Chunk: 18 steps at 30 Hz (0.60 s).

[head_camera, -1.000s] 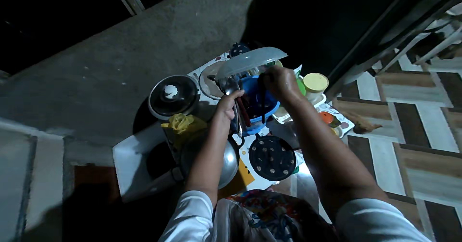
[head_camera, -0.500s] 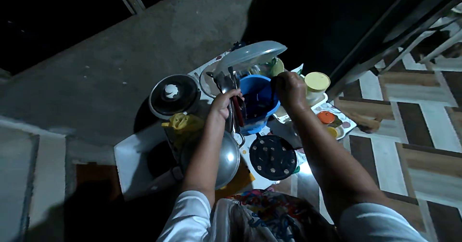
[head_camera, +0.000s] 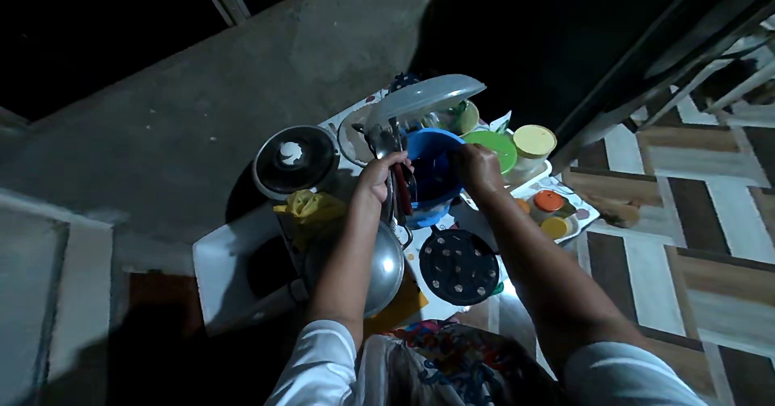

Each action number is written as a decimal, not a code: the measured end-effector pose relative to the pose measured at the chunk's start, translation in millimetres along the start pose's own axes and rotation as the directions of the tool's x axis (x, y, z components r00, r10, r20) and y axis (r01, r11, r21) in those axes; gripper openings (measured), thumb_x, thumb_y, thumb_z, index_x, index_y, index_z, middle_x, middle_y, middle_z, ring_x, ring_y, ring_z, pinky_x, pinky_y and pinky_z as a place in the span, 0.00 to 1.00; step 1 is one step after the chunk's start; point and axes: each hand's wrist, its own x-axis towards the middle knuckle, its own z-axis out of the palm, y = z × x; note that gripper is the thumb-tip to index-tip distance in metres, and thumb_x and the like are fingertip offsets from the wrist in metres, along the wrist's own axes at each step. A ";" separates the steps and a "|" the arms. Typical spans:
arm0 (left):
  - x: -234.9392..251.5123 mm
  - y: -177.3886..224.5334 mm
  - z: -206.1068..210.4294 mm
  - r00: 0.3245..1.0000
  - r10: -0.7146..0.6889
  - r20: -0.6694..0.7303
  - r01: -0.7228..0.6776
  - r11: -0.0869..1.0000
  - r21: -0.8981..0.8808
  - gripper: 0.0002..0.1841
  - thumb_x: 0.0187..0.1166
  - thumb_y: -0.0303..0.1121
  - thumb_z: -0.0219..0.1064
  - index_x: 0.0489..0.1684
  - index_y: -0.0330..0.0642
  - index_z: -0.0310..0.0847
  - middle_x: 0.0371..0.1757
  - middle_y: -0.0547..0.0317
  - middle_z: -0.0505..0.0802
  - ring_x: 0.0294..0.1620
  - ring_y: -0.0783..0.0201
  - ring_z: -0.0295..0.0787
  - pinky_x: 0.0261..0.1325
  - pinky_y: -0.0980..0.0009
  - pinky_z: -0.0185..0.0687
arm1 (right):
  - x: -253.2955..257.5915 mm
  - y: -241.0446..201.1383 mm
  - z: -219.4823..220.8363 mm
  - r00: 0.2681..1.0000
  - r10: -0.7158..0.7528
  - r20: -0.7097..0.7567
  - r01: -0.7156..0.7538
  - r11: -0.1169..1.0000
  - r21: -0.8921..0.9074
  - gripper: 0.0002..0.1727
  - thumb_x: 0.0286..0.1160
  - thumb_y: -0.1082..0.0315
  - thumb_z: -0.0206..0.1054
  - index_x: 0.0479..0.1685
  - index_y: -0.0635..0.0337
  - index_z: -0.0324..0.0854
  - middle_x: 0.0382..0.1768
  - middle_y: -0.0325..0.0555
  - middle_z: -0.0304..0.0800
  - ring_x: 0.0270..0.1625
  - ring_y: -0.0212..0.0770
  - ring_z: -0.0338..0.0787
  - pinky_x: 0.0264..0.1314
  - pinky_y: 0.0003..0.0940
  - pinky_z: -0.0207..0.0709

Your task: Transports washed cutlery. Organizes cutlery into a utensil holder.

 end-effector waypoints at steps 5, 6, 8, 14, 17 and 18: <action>1.1 0.2 0.1 1.000 -0.023 0.012 0.023 1.000 0.012 0.07 0.83 0.30 0.62 0.35 0.40 0.81 0.30 0.58 0.89 0.30 0.67 0.87 0.36 0.73 0.86 | 7.1 -34.6 -8.6 0.988 0.105 0.112 -0.112 0.992 0.051 0.20 0.89 0.61 0.58 0.58 0.70 0.86 0.56 0.68 0.90 0.63 0.69 0.88 0.66 0.69 0.76; 1.3 0.0 -0.3 0.999 -0.022 0.024 0.022 1.000 0.018 0.07 0.84 0.31 0.62 0.36 0.40 0.81 0.30 0.58 0.89 0.30 0.67 0.87 0.36 0.73 0.86 | 8.9 -41.6 -8.3 0.991 0.063 0.117 -0.079 0.988 0.135 0.21 0.90 0.59 0.58 0.58 0.71 0.86 0.54 0.68 0.91 0.61 0.67 0.90 0.67 0.67 0.77; 1.5 -0.7 -2.0 0.998 -0.025 0.057 0.023 0.999 0.029 0.08 0.85 0.31 0.60 0.36 0.41 0.81 0.30 0.59 0.89 0.29 0.69 0.88 0.35 0.74 0.86 | 13.3 -52.1 -4.2 0.990 -0.026 0.136 -0.019 0.947 0.320 0.21 0.91 0.61 0.57 0.64 0.71 0.84 0.55 0.66 0.91 0.59 0.61 0.90 0.68 0.59 0.78; 1.6 2.3 -14.0 0.984 -0.123 0.131 0.117 0.992 0.050 0.08 0.87 0.35 0.56 0.41 0.43 0.77 0.30 0.60 0.85 0.26 0.68 0.84 0.30 0.71 0.85 | 32.3 -59.1 5.2 0.923 -0.371 0.101 0.353 0.921 0.165 0.28 0.77 0.83 0.57 0.78 0.56 0.78 0.81 0.70 0.69 0.76 0.76 0.75 0.71 0.71 0.70; -1.2 1.5 -16.2 0.982 -0.132 0.137 0.128 0.991 0.042 0.09 0.87 0.34 0.55 0.37 0.44 0.77 0.27 0.61 0.85 0.25 0.69 0.84 0.29 0.72 0.84 | 40.0 -57.0 3.3 0.873 -0.466 0.142 0.475 0.879 -0.033 0.24 0.79 0.80 0.59 0.71 0.53 0.85 0.76 0.65 0.79 0.78 0.77 0.73 0.69 0.79 0.65; -1.9 1.0 -15.7 0.983 -0.127 0.135 0.120 0.991 0.054 0.09 0.87 0.34 0.55 0.37 0.43 0.77 0.27 0.61 0.86 0.25 0.69 0.84 0.30 0.73 0.85 | 43.1 -54.7 4.3 0.853 -0.506 0.126 0.518 0.850 -0.092 0.20 0.80 0.78 0.59 0.66 0.55 0.87 0.71 0.63 0.84 0.75 0.75 0.77 0.68 0.78 0.66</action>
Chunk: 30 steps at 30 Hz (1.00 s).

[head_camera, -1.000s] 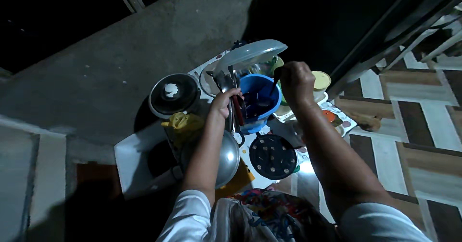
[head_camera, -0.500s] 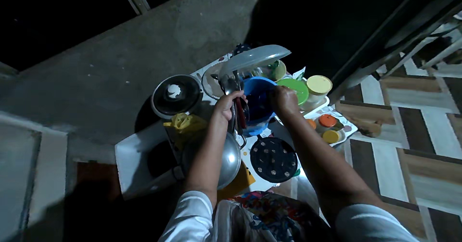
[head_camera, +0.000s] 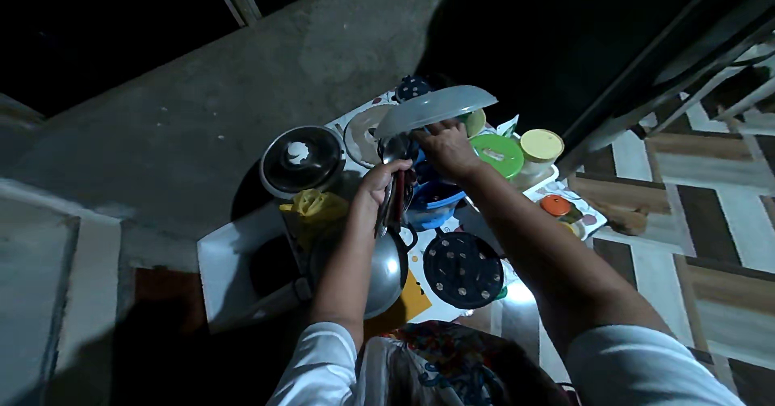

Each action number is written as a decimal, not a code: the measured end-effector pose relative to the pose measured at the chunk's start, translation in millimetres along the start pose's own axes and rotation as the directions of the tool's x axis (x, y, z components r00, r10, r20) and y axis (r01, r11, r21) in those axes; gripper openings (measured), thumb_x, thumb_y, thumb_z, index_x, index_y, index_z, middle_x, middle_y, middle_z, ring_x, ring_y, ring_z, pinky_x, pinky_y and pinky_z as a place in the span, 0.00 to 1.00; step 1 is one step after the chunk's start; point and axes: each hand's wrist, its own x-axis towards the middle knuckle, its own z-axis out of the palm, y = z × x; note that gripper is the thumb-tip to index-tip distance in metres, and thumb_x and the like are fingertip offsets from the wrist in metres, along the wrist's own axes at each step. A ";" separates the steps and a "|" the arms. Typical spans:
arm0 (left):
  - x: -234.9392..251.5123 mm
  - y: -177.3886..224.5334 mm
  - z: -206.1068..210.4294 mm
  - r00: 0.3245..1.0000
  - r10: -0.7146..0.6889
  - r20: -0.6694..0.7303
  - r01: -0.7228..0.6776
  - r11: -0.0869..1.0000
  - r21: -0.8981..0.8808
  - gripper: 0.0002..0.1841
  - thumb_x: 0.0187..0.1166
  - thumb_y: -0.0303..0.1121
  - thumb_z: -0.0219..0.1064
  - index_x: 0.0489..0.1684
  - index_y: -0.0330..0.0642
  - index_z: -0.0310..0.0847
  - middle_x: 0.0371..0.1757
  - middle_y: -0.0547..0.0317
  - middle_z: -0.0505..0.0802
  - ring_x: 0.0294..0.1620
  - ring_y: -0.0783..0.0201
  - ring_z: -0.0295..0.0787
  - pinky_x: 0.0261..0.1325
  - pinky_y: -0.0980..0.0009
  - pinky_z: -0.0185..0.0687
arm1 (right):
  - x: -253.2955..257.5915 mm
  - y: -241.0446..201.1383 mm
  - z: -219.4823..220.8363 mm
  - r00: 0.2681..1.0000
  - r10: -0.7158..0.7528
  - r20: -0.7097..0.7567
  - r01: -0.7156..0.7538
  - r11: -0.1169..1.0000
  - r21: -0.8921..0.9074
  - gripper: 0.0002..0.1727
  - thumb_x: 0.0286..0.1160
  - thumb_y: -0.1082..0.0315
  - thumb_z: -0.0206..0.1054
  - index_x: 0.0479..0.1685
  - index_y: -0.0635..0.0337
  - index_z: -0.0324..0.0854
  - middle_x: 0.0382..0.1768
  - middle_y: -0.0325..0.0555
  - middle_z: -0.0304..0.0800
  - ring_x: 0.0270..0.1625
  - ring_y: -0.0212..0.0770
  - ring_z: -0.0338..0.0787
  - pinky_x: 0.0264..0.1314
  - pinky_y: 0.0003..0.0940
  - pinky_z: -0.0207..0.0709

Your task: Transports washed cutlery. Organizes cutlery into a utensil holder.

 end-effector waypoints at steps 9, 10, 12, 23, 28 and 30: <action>4.5 -3.2 5.1 1.000 0.026 0.016 -0.026 1.000 -0.016 0.13 0.89 0.33 0.52 0.35 0.39 0.78 0.24 0.58 0.87 0.20 0.68 0.84 0.24 0.75 0.83 | -15.5 37.0 -8.6 0.923 -0.357 -0.142 0.344 0.933 -0.105 0.16 0.78 0.83 0.58 0.58 0.64 0.86 0.58 0.66 0.90 0.65 0.70 0.88 0.68 0.67 0.78; 4.7 -1.4 5.6 1.000 0.020 0.022 -0.019 1.000 -0.014 0.13 0.89 0.33 0.51 0.35 0.40 0.77 0.25 0.59 0.86 0.20 0.68 0.83 0.25 0.75 0.83 | -19.3 39.5 -10.5 0.922 -0.358 -0.146 0.347 0.933 -0.094 0.15 0.77 0.85 0.58 0.56 0.66 0.85 0.58 0.66 0.90 0.65 0.70 0.87 0.68 0.67 0.78; 5.4 2.7 5.7 1.000 0.019 0.021 -0.019 1.000 -0.012 0.11 0.89 0.33 0.51 0.37 0.41 0.75 0.27 0.59 0.85 0.20 0.69 0.82 0.25 0.75 0.83 | -28.4 44.1 -15.3 0.942 -0.316 -0.114 0.313 0.949 -0.040 0.12 0.74 0.88 0.58 0.48 0.72 0.84 0.59 0.70 0.88 0.65 0.74 0.86 0.68 0.67 0.78; 15.7 17.1 4.4 0.997 0.066 -0.045 -0.065 0.997 0.028 0.14 0.90 0.34 0.52 0.32 0.42 0.77 0.26 0.60 0.86 0.21 0.69 0.83 0.26 0.76 0.83 | -88.3 31.0 9.7 0.923 0.341 -0.176 -0.257 0.890 0.376 0.12 0.82 0.78 0.58 0.55 0.79 0.79 0.50 0.70 0.89 0.52 0.63 0.91 0.61 0.58 0.83; 16.2 14.2 4.0 0.997 0.047 -0.060 -0.046 0.999 0.016 0.12 0.89 0.34 0.53 0.36 0.41 0.77 0.27 0.59 0.85 0.20 0.69 0.83 0.24 0.76 0.83 | -96.0 6.7 42.1 0.914 0.375 -0.155 -0.186 0.726 0.661 0.19 0.77 0.80 0.63 0.66 0.78 0.73 0.55 0.65 0.88 0.51 0.49 0.94 0.59 0.45 0.88; 14.8 14.1 4.6 0.996 0.034 -0.079 -0.032 0.999 0.025 0.12 0.89 0.35 0.54 0.35 0.41 0.77 0.27 0.59 0.85 0.21 0.68 0.83 0.24 0.75 0.83 | -96.4 5.8 47.2 0.922 0.378 -0.079 -0.236 0.712 0.661 0.19 0.79 0.79 0.63 0.67 0.77 0.73 0.55 0.65 0.88 0.53 0.51 0.93 0.61 0.47 0.87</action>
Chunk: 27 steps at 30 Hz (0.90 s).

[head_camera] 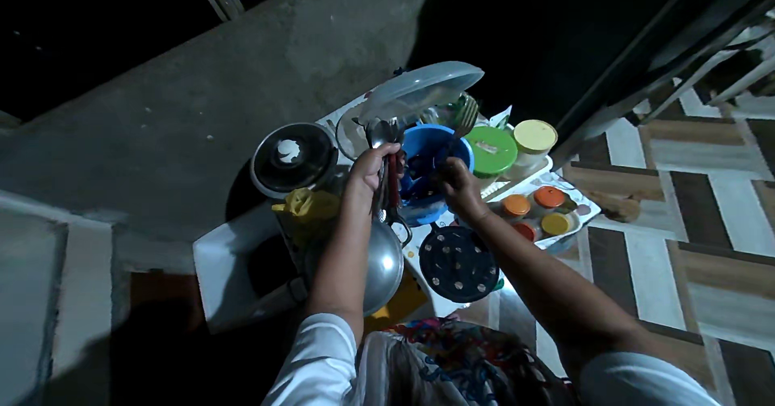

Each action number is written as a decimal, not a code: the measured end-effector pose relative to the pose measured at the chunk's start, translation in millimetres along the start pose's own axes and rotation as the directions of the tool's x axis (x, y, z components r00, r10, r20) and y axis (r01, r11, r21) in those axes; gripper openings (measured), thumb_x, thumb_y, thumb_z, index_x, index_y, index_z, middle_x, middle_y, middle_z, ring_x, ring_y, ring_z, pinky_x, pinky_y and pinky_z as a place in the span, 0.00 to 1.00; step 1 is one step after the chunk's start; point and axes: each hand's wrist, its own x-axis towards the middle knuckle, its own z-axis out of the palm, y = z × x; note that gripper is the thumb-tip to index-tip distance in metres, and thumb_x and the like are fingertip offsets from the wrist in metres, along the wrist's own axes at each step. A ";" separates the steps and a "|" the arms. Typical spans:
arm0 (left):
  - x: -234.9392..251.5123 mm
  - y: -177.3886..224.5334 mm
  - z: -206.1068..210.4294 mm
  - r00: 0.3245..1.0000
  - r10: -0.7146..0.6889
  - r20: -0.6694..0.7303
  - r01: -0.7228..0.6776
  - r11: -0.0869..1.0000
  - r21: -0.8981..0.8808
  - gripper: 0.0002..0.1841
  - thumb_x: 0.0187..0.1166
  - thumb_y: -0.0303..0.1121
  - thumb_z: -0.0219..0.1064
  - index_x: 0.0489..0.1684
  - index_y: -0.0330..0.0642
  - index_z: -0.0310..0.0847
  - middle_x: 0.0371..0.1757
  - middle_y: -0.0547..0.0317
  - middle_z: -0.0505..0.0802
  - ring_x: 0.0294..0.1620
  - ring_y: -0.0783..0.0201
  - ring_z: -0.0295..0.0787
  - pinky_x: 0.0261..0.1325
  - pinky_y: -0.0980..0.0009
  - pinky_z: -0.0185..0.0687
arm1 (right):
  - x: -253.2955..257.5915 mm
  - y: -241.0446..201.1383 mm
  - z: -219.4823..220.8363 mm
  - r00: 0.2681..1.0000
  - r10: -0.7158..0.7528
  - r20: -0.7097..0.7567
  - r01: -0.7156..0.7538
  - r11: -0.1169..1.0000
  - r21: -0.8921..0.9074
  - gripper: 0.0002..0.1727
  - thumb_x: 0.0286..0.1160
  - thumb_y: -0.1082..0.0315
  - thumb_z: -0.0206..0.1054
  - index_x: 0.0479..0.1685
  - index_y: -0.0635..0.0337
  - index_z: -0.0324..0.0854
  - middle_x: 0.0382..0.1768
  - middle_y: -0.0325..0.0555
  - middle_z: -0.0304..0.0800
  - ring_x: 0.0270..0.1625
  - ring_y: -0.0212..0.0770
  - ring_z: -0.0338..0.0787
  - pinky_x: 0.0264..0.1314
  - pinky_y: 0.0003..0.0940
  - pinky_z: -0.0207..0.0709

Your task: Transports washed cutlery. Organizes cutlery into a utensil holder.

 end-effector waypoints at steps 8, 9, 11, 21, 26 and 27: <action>0.1 -5.4 13.1 0.999 -0.032 -0.038 0.030 0.998 -0.046 0.08 0.87 0.34 0.58 0.39 0.40 0.77 0.29 0.57 0.86 0.22 0.67 0.83 0.23 0.74 0.83 | 13.1 -27.1 -5.1 0.953 0.219 0.211 -0.138 0.930 -0.340 0.13 0.80 0.74 0.63 0.58 0.72 0.81 0.48 0.68 0.91 0.52 0.65 0.92 0.60 0.66 0.81; 0.3 -5.5 12.4 0.999 -0.030 -0.033 0.028 0.998 -0.048 0.08 0.87 0.33 0.57 0.40 0.39 0.76 0.30 0.57 0.86 0.22 0.67 0.84 0.24 0.73 0.83 | 14.9 -28.5 -5.5 0.947 0.229 0.226 -0.138 0.923 -0.359 0.14 0.81 0.73 0.63 0.58 0.72 0.82 0.48 0.69 0.91 0.52 0.66 0.92 0.59 0.68 0.80; 0.1 -6.2 11.9 0.999 -0.028 -0.022 0.027 0.998 -0.056 0.08 0.87 0.33 0.56 0.40 0.40 0.76 0.29 0.58 0.85 0.22 0.68 0.83 0.24 0.74 0.83 | 17.2 -26.1 -5.7 0.944 0.224 0.242 -0.118 0.915 -0.386 0.14 0.81 0.71 0.63 0.57 0.71 0.84 0.45 0.68 0.92 0.50 0.67 0.92 0.57 0.70 0.80; -3.3 -17.4 28.1 0.995 -0.075 -0.069 0.070 0.995 -0.078 0.08 0.84 0.32 0.62 0.50 0.38 0.76 0.32 0.55 0.86 0.26 0.65 0.84 0.30 0.71 0.84 | 23.7 -29.1 2.8 0.901 0.348 0.258 -0.162 0.824 -0.543 0.13 0.84 0.68 0.64 0.51 0.71 0.89 0.52 0.70 0.91 0.59 0.72 0.89 0.64 0.73 0.76; -1.8 -20.2 27.2 0.995 -0.084 -0.055 0.079 0.994 -0.079 0.08 0.84 0.34 0.63 0.50 0.39 0.77 0.32 0.56 0.85 0.26 0.64 0.82 0.29 0.70 0.81 | 25.4 -31.9 3.9 0.877 0.389 0.281 -0.161 0.791 -0.591 0.12 0.81 0.74 0.64 0.54 0.73 0.87 0.57 0.72 0.88 0.63 0.73 0.87 0.67 0.73 0.75; -1.1 -21.6 26.9 0.995 -0.082 -0.054 0.077 0.993 -0.086 0.08 0.84 0.34 0.63 0.50 0.39 0.77 0.31 0.56 0.85 0.26 0.64 0.82 0.29 0.69 0.82 | 26.4 -31.0 4.1 0.871 0.398 0.288 -0.157 0.782 -0.604 0.12 0.81 0.74 0.64 0.54 0.73 0.87 0.56 0.72 0.88 0.62 0.72 0.87 0.66 0.72 0.75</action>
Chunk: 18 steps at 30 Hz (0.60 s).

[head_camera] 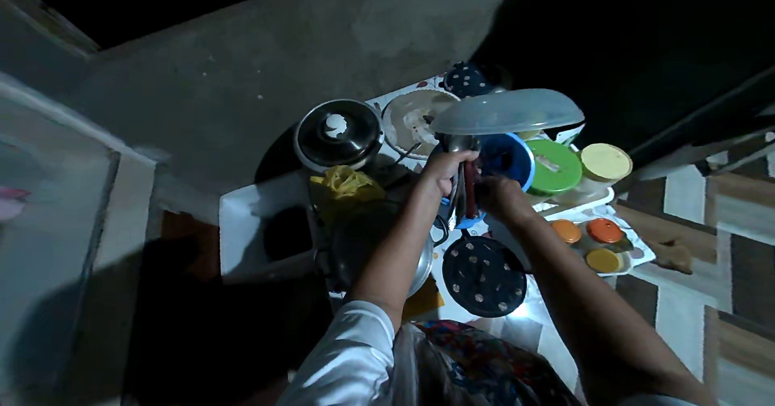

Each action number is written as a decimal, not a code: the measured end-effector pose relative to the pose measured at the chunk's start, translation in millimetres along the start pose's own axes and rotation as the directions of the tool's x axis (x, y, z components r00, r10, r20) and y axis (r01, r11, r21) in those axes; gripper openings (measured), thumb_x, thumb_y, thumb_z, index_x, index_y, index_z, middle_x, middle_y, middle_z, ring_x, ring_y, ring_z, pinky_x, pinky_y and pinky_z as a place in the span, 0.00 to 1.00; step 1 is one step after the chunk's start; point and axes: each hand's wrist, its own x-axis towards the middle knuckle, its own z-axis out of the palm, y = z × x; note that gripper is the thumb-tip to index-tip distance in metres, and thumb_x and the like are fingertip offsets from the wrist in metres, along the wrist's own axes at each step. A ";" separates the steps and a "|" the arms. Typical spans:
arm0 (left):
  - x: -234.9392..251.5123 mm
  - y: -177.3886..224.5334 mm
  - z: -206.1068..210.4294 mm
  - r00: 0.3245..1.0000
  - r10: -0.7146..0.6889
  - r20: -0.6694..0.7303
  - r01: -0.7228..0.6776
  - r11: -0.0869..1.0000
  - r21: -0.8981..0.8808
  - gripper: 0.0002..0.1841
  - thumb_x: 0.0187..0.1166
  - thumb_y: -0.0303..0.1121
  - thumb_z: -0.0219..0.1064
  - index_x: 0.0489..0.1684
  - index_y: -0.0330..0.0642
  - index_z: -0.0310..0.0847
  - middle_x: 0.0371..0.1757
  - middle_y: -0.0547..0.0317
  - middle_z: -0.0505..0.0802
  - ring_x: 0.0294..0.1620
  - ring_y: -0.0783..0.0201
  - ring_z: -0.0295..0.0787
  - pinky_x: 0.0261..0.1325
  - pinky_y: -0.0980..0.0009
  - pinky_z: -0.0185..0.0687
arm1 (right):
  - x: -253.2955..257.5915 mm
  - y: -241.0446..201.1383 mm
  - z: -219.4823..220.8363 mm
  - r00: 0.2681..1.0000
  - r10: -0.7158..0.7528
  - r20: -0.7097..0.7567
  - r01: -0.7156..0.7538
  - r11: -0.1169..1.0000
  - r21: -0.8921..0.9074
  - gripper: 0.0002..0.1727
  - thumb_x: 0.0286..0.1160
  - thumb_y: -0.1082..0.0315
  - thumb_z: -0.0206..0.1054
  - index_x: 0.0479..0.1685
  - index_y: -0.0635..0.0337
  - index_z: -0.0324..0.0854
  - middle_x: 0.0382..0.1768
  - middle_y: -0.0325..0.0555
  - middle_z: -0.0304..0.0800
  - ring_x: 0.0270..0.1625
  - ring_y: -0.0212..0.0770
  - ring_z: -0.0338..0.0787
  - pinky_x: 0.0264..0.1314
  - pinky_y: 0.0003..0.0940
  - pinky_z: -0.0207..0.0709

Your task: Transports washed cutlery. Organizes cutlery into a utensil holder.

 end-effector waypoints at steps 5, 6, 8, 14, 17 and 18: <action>-1.5 -0.4 -3.9 1.000 0.024 0.021 -0.023 1.000 -0.018 0.08 0.84 0.32 0.63 0.53 0.38 0.76 0.30 0.56 0.85 0.24 0.65 0.82 0.26 0.71 0.82 | -4.0 -2.7 -18.8 0.995 0.055 -0.084 -0.048 0.995 0.087 0.18 0.89 0.67 0.57 0.61 0.72 0.85 0.56 0.73 0.89 0.63 0.72 0.87 0.68 0.73 0.74; -1.3 -1.2 -5.4 0.999 0.030 0.024 -0.029 0.999 -0.017 0.08 0.84 0.31 0.63 0.52 0.38 0.76 0.30 0.56 0.85 0.24 0.65 0.83 0.27 0.71 0.82 | -7.3 -7.6 -25.5 0.991 0.058 -0.122 -0.041 0.989 0.139 0.19 0.91 0.65 0.54 0.62 0.73 0.83 0.56 0.73 0.88 0.63 0.72 0.87 0.69 0.72 0.73; -1.0 -3.0 -8.2 0.998 0.048 0.030 -0.048 0.999 -0.005 0.07 0.84 0.31 0.63 0.51 0.37 0.78 0.31 0.56 0.87 0.25 0.65 0.84 0.29 0.71 0.83 | -8.4 -14.2 -34.6 0.981 0.034 -0.193 0.014 0.969 0.246 0.24 0.94 0.58 0.52 0.65 0.72 0.81 0.55 0.72 0.88 0.61 0.69 0.88 0.68 0.69 0.75; -6.2 -4.9 -11.9 0.994 0.107 0.037 -0.108 0.994 0.010 0.05 0.85 0.30 0.60 0.50 0.41 0.78 0.32 0.60 0.86 0.29 0.68 0.83 0.34 0.71 0.83 | 10.5 -35.3 -44.5 0.967 0.014 -0.255 0.134 0.823 0.552 0.21 0.85 0.59 0.65 0.65 0.67 0.82 0.60 0.60 0.88 0.65 0.49 0.86 0.72 0.54 0.76; -7.4 -5.0 -14.4 0.996 0.085 0.019 -0.086 0.996 0.014 0.08 0.86 0.32 0.60 0.55 0.40 0.79 0.37 0.57 0.87 0.33 0.66 0.85 0.38 0.68 0.85 | 12.7 -47.8 -67.5 0.957 -0.092 -0.274 0.198 0.898 0.393 0.23 0.82 0.61 0.68 0.68 0.68 0.81 0.66 0.64 0.86 0.72 0.54 0.83 0.77 0.57 0.71; -12.9 -3.7 -13.0 0.997 0.077 0.009 -0.077 0.997 0.024 0.10 0.87 0.32 0.59 0.59 0.41 0.77 0.40 0.57 0.87 0.36 0.65 0.85 0.40 0.67 0.85 | 15.1 -48.3 -74.5 0.956 -0.127 -0.266 0.223 0.901 0.372 0.23 0.81 0.60 0.69 0.69 0.66 0.80 0.65 0.61 0.86 0.70 0.51 0.84 0.76 0.55 0.74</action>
